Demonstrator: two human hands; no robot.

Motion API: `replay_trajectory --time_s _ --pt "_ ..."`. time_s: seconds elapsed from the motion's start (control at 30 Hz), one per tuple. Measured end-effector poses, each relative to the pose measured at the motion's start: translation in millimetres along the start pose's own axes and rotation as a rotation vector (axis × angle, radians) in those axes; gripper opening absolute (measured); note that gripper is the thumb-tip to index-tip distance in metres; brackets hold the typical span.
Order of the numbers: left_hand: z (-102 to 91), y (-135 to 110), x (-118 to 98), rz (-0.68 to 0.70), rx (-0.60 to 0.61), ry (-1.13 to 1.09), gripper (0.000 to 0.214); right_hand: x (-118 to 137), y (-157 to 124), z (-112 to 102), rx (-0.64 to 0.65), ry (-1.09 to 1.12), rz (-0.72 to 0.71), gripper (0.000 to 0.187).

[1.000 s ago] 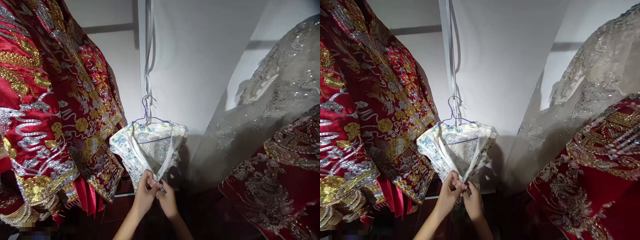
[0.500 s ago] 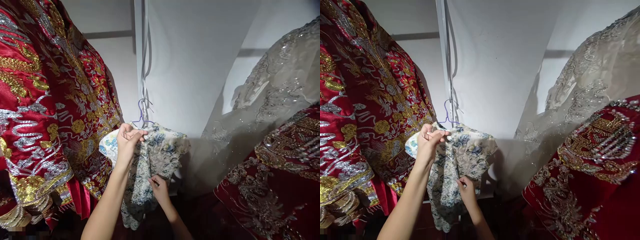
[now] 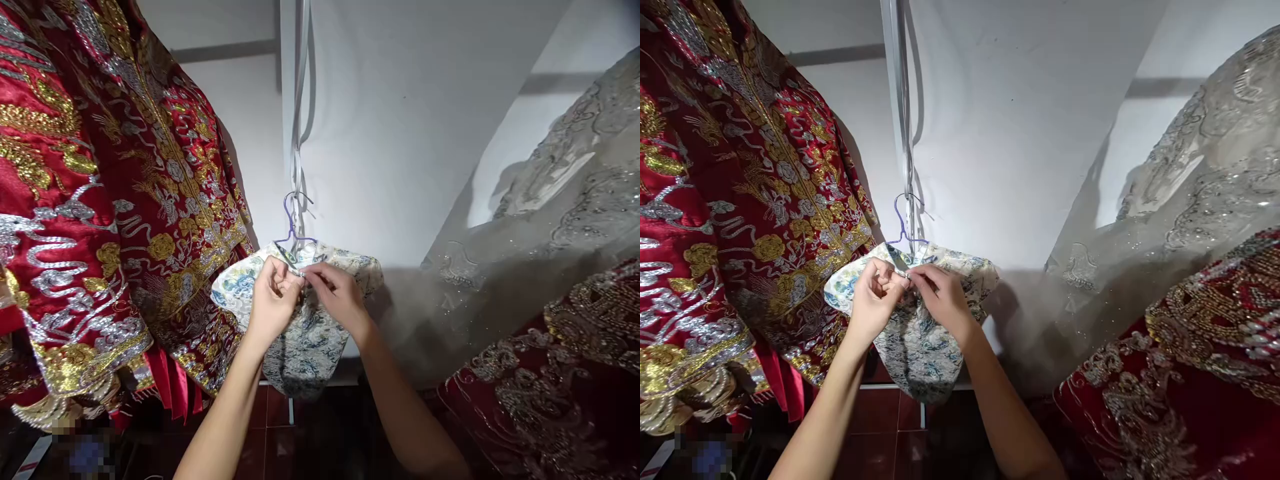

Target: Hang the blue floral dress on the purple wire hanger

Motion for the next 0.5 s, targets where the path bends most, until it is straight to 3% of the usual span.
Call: replay_trajectory --time_s 0.13,0.33,0.5 --pt "-7.3 -11.6 4.8 -0.031 -0.025 0.051 0.030 7.6 12.4 5.8 -0.031 -0.034 0.004 0.020" --pt "-29.0 -17.3 -7.4 0.089 -0.129 0.073 0.032 14.8 8.0 17.8 0.166 -0.082 0.013 0.022" --pt "-26.9 -15.9 -5.0 0.043 -0.073 0.013 0.032 25.4 8.8 11.0 0.022 -0.152 -0.079 0.020"
Point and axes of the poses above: each hand's wrist, its own y-axis towards the middle knuckle, its own z-axis out of the palm, x = y × z, the point moved 6 cm from there along y, towards the middle knuckle, and after that the axes turned 11 degrees about -y, right-handed, at the moved point
